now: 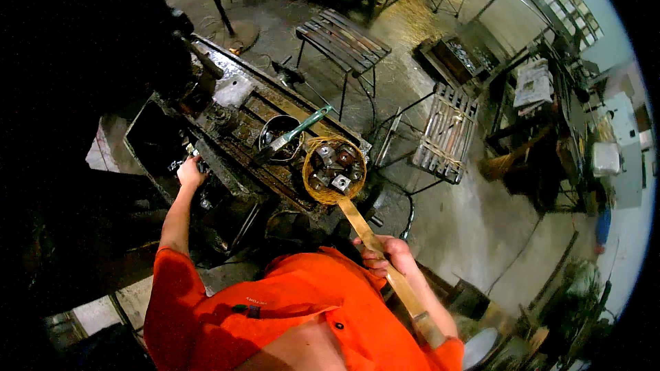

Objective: The person picks small metal parts from a bin and places them into a wooden strainer. They then move to a different station and continue picking parts from a tray, placing them into the strainer, and finally transferring the contents into a metal pot.

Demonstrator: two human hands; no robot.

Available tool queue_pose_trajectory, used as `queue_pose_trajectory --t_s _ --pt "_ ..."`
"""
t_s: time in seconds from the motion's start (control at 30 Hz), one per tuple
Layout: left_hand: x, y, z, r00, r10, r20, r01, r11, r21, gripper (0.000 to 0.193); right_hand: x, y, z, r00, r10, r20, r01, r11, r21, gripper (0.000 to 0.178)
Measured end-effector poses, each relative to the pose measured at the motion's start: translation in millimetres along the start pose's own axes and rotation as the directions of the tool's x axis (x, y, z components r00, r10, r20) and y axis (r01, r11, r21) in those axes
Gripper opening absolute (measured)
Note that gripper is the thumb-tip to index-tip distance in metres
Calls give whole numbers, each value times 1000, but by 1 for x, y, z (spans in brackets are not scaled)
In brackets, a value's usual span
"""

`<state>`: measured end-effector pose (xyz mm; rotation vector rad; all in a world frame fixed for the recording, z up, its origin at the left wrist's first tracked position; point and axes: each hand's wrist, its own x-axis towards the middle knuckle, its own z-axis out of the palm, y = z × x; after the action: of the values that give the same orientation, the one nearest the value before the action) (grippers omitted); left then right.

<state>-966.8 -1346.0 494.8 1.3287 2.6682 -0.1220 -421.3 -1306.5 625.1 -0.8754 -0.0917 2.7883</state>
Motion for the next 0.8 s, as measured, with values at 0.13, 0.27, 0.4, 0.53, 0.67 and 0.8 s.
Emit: queue_pose_trajectory --t_s 0.13,0.27,0.4,0.53,0.67,0.8 --pt "-28 11 -30 975 -85 -204 53 986 -156 55 2 -6 -1 999 43 32 -44 998 54 52" --pt "-66 19 -52 914 -196 -355 30 906 -423 63 1 -9 4 999 39 25 -39 999 -7 49" --pt "-101 38 -72 919 -270 -286 -77 588 -805 61 0 -7 18 998 -17 -58 10 993 -121 45" --pt "-134 102 -115 903 103 -416 -406 520 -752 59 1 -9 6 997 77 -2 -76 994 79 47" --pt "-143 195 -143 711 457 -535 -699 370 -613 48 5 -10 3 993 104 53 -110 984 139 47" --pt "-133 260 -125 479 667 -571 -876 408 -259 49 -1 -11 6 999 54 3 -54 993 108 48"
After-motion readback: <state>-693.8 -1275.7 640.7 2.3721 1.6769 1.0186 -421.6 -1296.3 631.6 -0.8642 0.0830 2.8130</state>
